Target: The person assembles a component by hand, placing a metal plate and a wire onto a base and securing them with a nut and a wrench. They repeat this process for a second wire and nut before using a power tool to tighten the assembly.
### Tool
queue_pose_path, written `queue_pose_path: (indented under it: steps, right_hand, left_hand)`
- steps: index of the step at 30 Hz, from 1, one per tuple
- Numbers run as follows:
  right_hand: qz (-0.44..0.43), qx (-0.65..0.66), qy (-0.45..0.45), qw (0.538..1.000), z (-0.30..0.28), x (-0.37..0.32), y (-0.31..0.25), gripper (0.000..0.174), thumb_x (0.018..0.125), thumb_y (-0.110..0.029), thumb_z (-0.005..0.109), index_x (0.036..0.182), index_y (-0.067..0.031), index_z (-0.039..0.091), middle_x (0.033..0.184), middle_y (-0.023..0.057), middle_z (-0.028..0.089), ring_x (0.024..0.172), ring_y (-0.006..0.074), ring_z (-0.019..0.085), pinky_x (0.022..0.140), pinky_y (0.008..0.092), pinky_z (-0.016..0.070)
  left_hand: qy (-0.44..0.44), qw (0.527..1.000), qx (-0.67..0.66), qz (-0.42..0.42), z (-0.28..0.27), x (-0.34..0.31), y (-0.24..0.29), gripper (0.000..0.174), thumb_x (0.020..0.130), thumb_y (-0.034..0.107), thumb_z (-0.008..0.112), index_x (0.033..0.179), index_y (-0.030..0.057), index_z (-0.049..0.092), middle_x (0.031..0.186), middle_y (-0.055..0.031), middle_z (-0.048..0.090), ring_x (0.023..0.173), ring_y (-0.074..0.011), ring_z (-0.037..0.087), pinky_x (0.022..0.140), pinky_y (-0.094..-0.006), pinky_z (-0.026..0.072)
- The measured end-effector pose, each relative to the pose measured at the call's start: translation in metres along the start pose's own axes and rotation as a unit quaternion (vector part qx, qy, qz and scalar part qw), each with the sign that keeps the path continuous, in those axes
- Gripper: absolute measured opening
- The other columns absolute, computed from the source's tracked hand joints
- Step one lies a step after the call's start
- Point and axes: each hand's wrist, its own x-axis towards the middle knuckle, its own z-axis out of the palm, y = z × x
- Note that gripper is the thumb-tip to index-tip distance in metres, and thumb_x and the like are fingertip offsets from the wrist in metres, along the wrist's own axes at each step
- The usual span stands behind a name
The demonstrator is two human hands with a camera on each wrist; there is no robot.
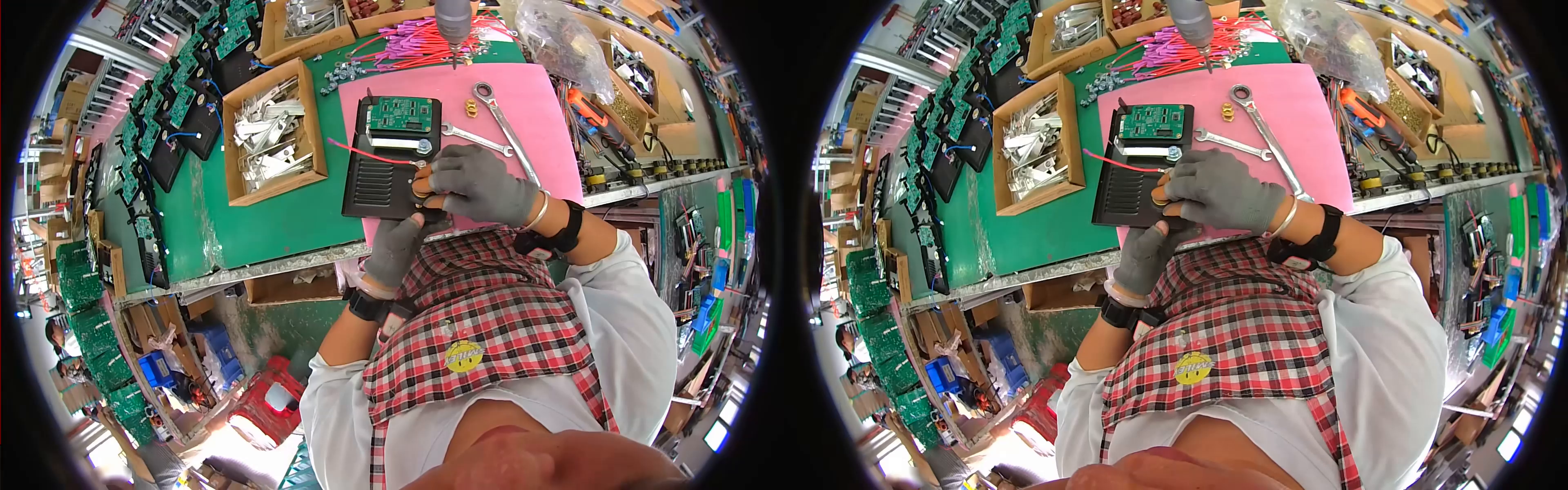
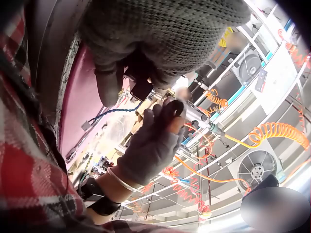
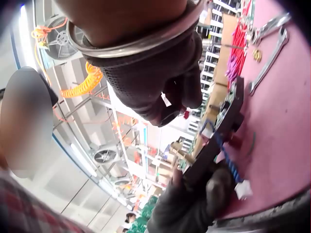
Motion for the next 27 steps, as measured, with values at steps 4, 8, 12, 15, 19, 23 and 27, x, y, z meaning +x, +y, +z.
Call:
queue_pose_path:
  steps: [4,8,12,15,19,23,27]
  right_hand:
    - [-0.049,-0.035,0.02,0.998,0.009,-0.003,0.001,0.031,0.063,-0.014,0.067,0.093,-0.0095,0.061,0.088,0.0049,0.06,0.088,0.0269,0.057,0.072,0.0368,0.049]
    - [-0.035,-0.058,-0.002,0.998,0.01,-0.003,0.001,0.042,0.063,-0.018,0.069,0.104,-0.0113,0.058,0.09,0.005,0.06,0.089,0.0269,0.057,0.072,0.0366,0.0489]
    - [0.112,-0.009,-0.077,0.991,-0.004,0.006,-0.013,0.053,0.064,-0.02,0.07,0.114,-0.0133,0.053,0.095,0.0046,0.059,0.091,0.0262,0.056,0.075,0.0359,0.0478]
    - [0.049,-0.015,-0.082,0.995,-0.006,0.008,0.0,0.054,0.064,-0.021,0.07,0.115,-0.0139,0.054,0.096,0.005,0.058,0.095,0.0259,0.053,0.079,0.0361,0.0457]
    - [0.001,-0.004,-0.156,0.988,-0.002,0.019,0.004,0.038,0.064,-0.018,0.066,0.102,-0.0119,0.061,0.092,0.0056,0.059,0.094,0.025,0.052,0.08,0.0373,0.0443]
    - [-0.017,0.017,-0.198,0.98,0.007,0.03,0.015,0.028,0.064,-0.017,0.063,0.09,-0.0096,0.062,0.085,0.0059,0.058,0.089,0.026,0.052,0.076,0.0381,0.0445]
    - [0.021,-0.01,-0.261,0.965,0.007,0.039,0.008,0.023,0.062,-0.019,0.063,0.083,-0.0083,0.063,0.082,0.0063,0.058,0.087,0.0253,0.052,0.072,0.0386,0.0447]
  left_hand:
    - [-0.017,0.999,0.027,-0.003,-0.007,0.001,-0.003,0.05,0.088,0.025,0.049,0.13,0.0028,0.032,0.122,-0.0111,0.046,0.111,-0.0222,0.049,0.093,-0.0392,0.0427]
    - [-0.025,0.999,0.026,-0.001,-0.009,0.001,-0.005,0.05,0.088,0.025,0.048,0.13,0.0032,0.032,0.121,-0.0108,0.046,0.111,-0.0226,0.049,0.093,-0.04,0.0431]
    - [-0.011,1.0,0.02,-0.002,-0.009,-0.001,-0.006,0.05,0.088,0.025,0.049,0.129,0.0032,0.032,0.122,-0.0108,0.045,0.111,-0.0232,0.049,0.092,-0.0417,0.0439]
    - [-0.023,0.999,0.031,0.001,-0.014,0.0,-0.009,0.05,0.087,0.026,0.05,0.129,0.0031,0.033,0.123,-0.0109,0.044,0.11,-0.024,0.049,0.091,-0.0425,0.0446]
    - [-0.015,0.999,0.03,0.002,-0.011,0.002,-0.008,0.053,0.086,0.026,0.054,0.128,0.0031,0.033,0.123,-0.0114,0.044,0.11,-0.0251,0.049,0.09,-0.0431,0.045]
    - [-0.013,0.999,0.036,0.003,-0.014,0.002,-0.01,0.055,0.084,0.025,0.057,0.128,0.0028,0.032,0.122,-0.012,0.045,0.109,-0.0258,0.05,0.09,-0.0442,0.0452]
    - [-0.001,0.999,0.034,0.002,-0.02,0.003,-0.018,0.056,0.084,0.024,0.058,0.128,0.0018,0.032,0.119,-0.0126,0.047,0.108,-0.0263,0.051,0.089,-0.0451,0.0456]
